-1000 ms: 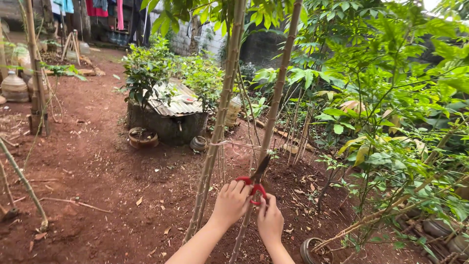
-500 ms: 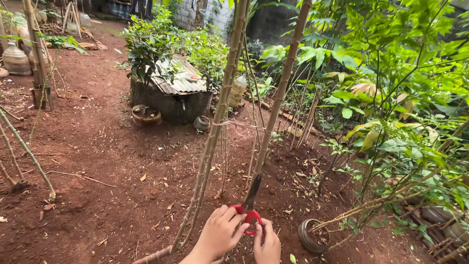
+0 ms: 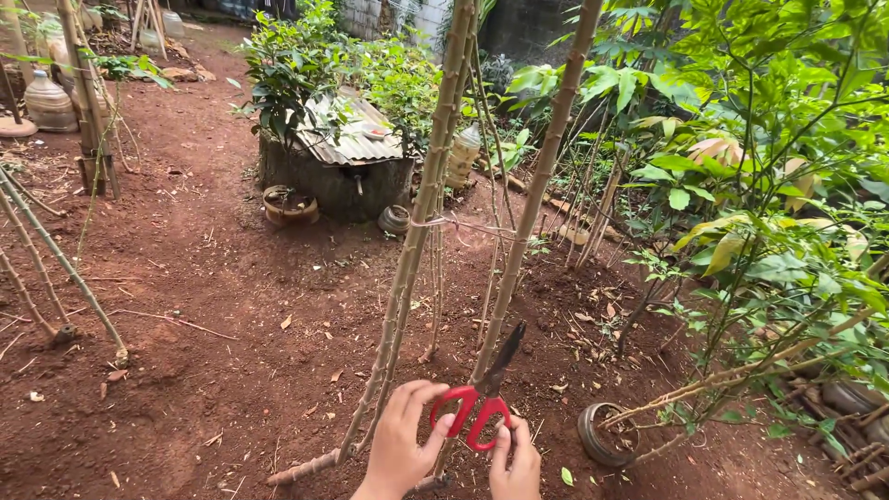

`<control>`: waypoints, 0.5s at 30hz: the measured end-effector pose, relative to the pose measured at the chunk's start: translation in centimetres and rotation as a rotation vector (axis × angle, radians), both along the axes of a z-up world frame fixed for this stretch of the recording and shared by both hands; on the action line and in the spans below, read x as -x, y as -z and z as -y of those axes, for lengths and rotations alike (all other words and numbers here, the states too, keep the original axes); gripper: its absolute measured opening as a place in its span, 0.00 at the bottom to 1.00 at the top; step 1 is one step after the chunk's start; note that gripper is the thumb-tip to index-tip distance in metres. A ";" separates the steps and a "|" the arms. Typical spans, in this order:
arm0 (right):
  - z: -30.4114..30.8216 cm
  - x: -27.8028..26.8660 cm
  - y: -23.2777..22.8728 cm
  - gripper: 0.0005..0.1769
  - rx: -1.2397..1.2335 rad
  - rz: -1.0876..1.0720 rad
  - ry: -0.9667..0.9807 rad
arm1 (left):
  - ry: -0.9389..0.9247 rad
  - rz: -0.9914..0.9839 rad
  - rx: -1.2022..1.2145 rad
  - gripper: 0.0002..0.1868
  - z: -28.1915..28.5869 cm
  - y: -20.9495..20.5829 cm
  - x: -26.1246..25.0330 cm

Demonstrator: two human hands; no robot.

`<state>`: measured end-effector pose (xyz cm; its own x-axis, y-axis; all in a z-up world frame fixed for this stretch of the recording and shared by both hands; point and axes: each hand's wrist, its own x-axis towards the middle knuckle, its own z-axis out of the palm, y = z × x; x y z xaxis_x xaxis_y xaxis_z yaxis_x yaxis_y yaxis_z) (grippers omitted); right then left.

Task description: Pruning the branches and leaves of a chili plant using scissors and placing debris in a compost hole.

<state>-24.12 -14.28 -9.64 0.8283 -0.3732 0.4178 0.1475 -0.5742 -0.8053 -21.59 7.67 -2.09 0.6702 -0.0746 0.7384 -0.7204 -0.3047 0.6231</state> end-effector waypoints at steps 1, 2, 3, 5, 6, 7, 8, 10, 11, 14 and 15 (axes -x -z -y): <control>-0.2 0.1 -0.2 0.11 0.001 -0.002 -0.001 | -0.001 -0.002 0.001 0.20 0.2 -0.2 0.2; -0.4 0.2 -0.3 0.11 0.002 0.010 -0.003 | 0.037 -0.102 0.011 0.23 0.4 -0.3 0.4; -0.6 0.3 -0.4 0.11 0.002 0.022 -0.004 | 0.074 -0.202 0.020 0.27 0.6 -0.5 0.6; -1.1 0.5 -0.6 0.11 -0.002 0.017 0.017 | 0.105 -0.288 0.040 0.28 1.0 0.2 0.6; -1.4 0.5 -0.8 0.11 -0.004 0.019 0.041 | 0.140 -0.367 0.061 0.29 1.2 0.5 0.6; -1.4 0.5 -0.6 0.11 -0.005 0.017 0.044 | 0.143 -0.369 0.060 0.29 1.3 0.7 0.4; -1.4 0.6 -0.5 0.11 0.018 0.030 0.052 | 0.149 -0.381 0.083 0.29 1.5 0.9 0.3; -1.3 0.8 -0.2 0.10 0.039 0.042 0.066 | 0.160 -0.395 0.105 0.30 1.7 0.9 0.2; -1.3 1.0 -0.2 0.10 0.034 0.057 0.062 | 0.196 -0.501 0.144 0.29 1.8 0.7 0.2; -1.2 1.4 0.0 0.10 0.046 0.058 0.075 | 0.246 -0.700 0.151 0.25 1.7 -0.5 0.4; -1.1 1.6 0.2 0.09 0.064 0.044 0.084 | 0.252 -0.791 0.122 0.22 1.7 -0.9 0.5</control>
<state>-25.70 -13.21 -9.87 0.7758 -0.4116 0.4783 0.1313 -0.6362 -0.7603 -22.09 5.93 -1.16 0.9678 -0.2419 0.0701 -0.0946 -0.0909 0.9914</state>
